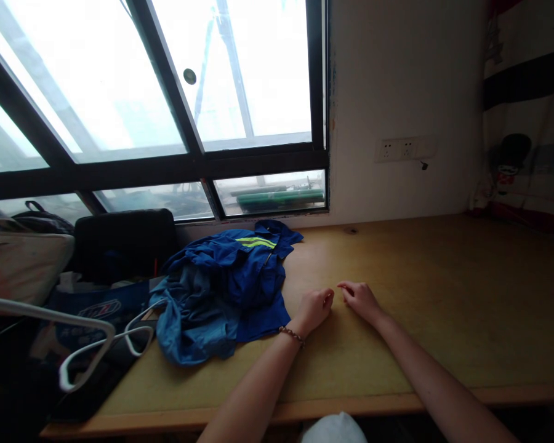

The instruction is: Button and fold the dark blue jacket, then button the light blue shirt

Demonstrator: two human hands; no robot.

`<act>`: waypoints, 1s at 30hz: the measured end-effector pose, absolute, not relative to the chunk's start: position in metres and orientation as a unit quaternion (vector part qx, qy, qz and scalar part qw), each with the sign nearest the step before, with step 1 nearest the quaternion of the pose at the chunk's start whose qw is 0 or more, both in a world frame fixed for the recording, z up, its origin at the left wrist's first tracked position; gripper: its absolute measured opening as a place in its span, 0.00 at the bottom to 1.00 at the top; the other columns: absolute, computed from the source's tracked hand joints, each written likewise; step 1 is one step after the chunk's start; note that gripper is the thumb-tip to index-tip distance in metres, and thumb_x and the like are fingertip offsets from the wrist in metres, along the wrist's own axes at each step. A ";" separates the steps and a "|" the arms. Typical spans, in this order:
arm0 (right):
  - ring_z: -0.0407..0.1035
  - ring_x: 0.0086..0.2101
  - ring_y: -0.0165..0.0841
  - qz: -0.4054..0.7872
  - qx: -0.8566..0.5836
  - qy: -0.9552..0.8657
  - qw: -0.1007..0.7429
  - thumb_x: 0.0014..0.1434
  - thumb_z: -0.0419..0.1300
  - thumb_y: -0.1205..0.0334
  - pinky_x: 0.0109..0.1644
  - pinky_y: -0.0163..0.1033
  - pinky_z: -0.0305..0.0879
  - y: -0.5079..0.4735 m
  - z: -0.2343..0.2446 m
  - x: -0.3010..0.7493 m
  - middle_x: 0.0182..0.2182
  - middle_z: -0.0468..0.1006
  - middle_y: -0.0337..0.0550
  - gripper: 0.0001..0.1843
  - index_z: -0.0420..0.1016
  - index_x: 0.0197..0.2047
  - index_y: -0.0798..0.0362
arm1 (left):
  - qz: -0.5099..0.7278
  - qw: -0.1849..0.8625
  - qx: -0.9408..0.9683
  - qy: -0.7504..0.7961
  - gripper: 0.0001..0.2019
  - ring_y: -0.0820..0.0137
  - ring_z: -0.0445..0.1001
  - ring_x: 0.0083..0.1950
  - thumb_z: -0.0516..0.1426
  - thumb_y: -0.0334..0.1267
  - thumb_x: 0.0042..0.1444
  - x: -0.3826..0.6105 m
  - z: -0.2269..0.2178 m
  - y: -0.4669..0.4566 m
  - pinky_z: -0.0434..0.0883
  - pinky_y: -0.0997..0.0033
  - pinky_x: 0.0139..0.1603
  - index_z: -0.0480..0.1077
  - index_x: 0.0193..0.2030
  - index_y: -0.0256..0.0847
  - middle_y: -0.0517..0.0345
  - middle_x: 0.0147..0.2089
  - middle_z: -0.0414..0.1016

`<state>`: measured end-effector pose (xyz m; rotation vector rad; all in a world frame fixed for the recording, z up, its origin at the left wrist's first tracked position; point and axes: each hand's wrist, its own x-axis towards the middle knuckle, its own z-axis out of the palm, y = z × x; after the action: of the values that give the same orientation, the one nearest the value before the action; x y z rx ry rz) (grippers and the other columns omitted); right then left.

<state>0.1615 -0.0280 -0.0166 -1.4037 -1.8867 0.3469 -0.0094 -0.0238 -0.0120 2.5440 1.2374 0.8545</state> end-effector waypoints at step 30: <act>0.69 0.26 0.32 0.144 -0.558 -0.735 0.358 0.54 0.47 0.65 0.33 0.34 0.62 -0.028 -0.016 0.162 0.26 0.77 0.42 0.16 0.75 0.38 0.54 | 0.340 -0.145 0.731 0.573 0.17 0.58 0.55 0.59 0.48 0.33 0.55 -0.035 0.033 -0.019 0.53 0.54 0.56 0.64 0.52 0.41 0.48 0.54 0.63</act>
<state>0.1624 -0.0280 -0.0162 -1.4393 -1.8976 0.3709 -0.0355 -0.0193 0.0325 2.5356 1.9889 1.1803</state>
